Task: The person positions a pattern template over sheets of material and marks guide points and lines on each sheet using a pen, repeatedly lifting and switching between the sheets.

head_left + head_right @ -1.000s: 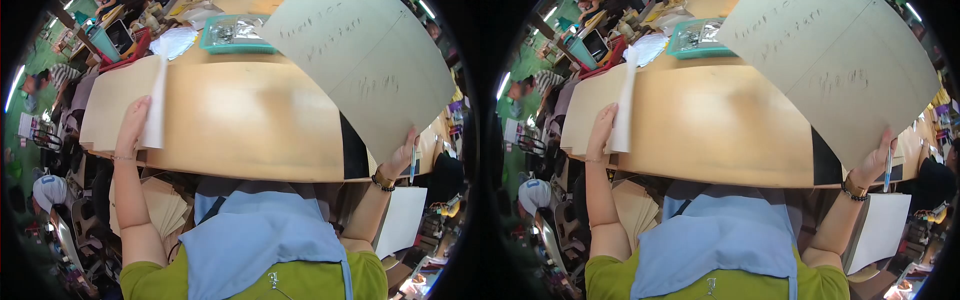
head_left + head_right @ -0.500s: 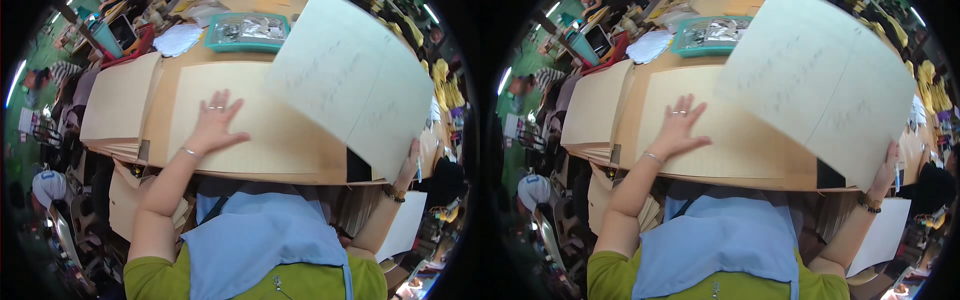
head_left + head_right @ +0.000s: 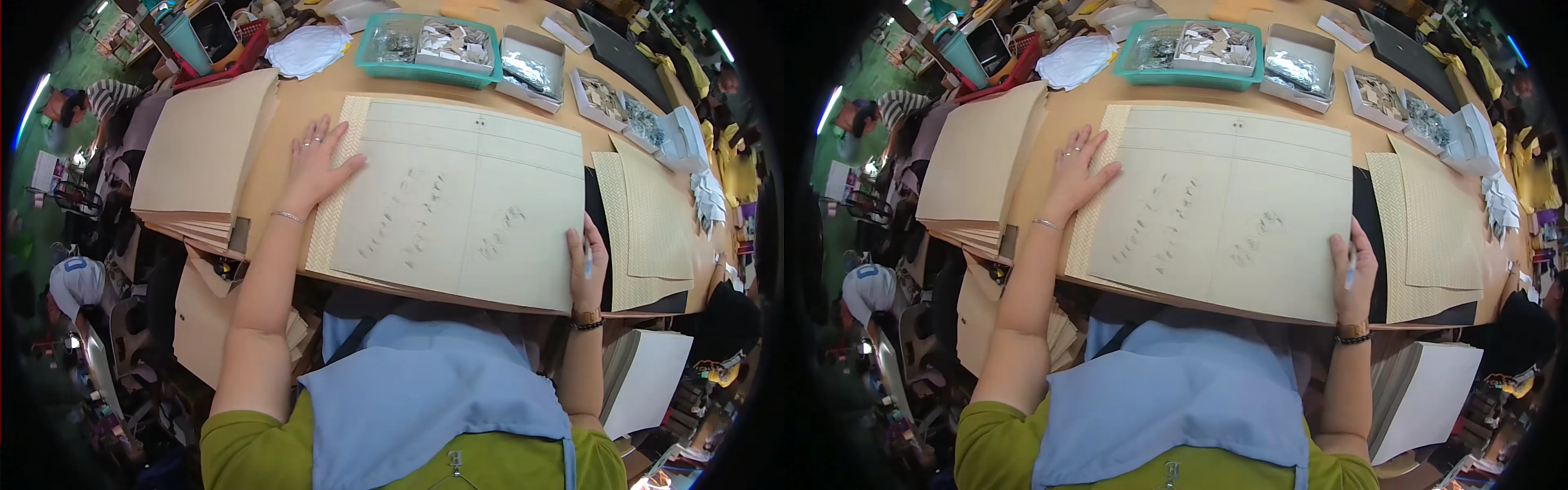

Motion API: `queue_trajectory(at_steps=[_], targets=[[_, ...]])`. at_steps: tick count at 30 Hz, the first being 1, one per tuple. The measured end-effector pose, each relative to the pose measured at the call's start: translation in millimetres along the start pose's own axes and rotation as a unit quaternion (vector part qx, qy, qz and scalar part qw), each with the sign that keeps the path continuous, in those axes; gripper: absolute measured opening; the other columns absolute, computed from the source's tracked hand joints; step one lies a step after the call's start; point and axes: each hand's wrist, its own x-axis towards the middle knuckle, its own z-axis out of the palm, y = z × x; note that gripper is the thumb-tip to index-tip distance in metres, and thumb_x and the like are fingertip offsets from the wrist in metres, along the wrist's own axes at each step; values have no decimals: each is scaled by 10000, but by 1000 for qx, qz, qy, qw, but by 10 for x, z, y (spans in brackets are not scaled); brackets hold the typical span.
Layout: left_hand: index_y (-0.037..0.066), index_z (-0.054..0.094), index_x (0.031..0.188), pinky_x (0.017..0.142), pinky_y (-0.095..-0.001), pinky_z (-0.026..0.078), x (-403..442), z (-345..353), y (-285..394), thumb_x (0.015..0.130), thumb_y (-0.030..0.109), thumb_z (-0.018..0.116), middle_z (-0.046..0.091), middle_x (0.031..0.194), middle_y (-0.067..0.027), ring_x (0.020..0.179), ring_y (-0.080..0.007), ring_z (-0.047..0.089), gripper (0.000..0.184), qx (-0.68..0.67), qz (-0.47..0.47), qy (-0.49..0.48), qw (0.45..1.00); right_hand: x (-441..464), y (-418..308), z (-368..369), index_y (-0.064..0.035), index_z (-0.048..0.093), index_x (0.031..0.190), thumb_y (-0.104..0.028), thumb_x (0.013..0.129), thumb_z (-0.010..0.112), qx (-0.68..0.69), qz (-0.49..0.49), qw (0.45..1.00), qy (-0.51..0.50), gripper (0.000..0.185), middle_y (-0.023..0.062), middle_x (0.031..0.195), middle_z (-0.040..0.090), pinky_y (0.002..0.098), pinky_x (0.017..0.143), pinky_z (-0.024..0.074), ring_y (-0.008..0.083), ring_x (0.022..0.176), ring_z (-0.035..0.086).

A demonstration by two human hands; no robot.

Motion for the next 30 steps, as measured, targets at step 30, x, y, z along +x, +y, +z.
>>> queue_trajectory(at_steps=[30], targets=[[180, 468, 1419, 1152, -576, 129, 17, 12, -11, 840, 443, 678, 317, 1548, -139, 1448, -325, 236, 669, -32, -3, 9, 999, 960, 207, 338, -103, 593, 1239, -398, 769, 772, -421, -172, 890, -30, 583, 61, 1268, 627, 455, 997, 359, 318, 1255, 490]])
